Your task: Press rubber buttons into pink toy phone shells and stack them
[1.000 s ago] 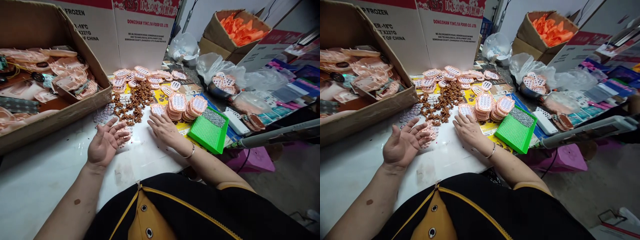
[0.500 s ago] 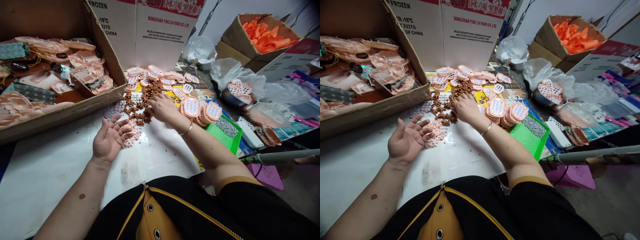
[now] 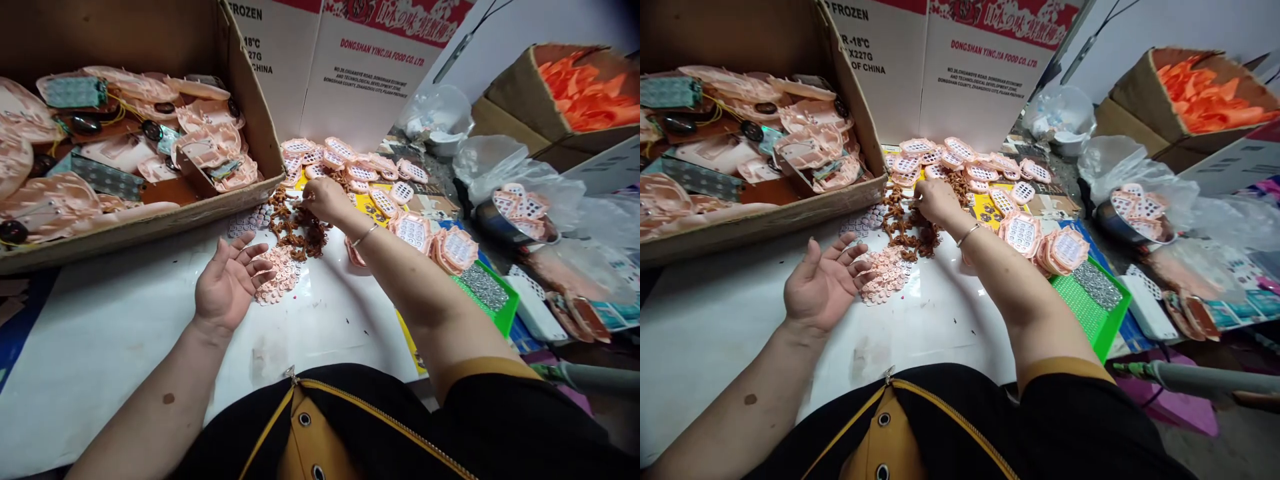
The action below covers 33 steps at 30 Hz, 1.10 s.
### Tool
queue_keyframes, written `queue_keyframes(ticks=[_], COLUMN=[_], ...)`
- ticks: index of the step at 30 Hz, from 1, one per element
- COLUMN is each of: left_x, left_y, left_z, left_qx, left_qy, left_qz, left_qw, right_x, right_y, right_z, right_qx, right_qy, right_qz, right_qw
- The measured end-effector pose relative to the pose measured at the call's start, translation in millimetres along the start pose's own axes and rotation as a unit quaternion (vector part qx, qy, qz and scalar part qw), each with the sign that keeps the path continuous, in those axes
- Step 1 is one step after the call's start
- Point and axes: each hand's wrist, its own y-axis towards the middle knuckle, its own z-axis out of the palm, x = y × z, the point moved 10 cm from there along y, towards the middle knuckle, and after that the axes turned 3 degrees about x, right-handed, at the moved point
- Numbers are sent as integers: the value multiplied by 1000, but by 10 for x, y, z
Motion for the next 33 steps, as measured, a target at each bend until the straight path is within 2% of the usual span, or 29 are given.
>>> queue_keyframes(ticks=[3,6,8,11,13,17,20,22,23,25,27,30,31,33], left_x=[14,7,11,40,59,79,90,74,43,-57,-147,-169,-164,-150], left_y=[1,0,-2,-10,-22,-52,-71,-74,-71,-70,-74,-50,-42,-38], left_z=[-7,-5,6,30,46,82,112,109,82,-12,-101,-164,-178,-205], left_qx=[2,5,9,18,22,36,44,35,16,-38,-84,-100,-102,-109], left_qy=[3,8,14,34,55,75,69,72,78,95,102,90,87,84], left_qz=[-2,3,4,-5,-10,-17,-24,-16,-1,44,84,90,86,76], left_qw=[1000,1000,1000,999,998,996,996,997,997,994,988,987,987,988], right_x=[51,253,419,627,699,747,807,855,868,858,797,632,540,265], right_y=[-335,-878,-1213,-1516,-1568,-1534,-1585,-1591,-1545,-1346,-1090,-739,-612,-311], right_z=[-383,-725,-831,-848,-799,-658,-634,-626,-602,-476,-264,-3,16,-51], right_qx=[-168,-339,-406,-438,-423,-369,-374,-369,-348,-259,-131,32,57,55], right_qy=[31,9,-21,-44,-38,-5,3,12,22,52,96,174,192,198], right_qz=[-59,-153,-207,-269,-285,-281,-290,-301,-299,-275,-236,-177,-153,-90], right_qw=[983,928,890,856,859,886,881,879,888,924,958,968,968,974])
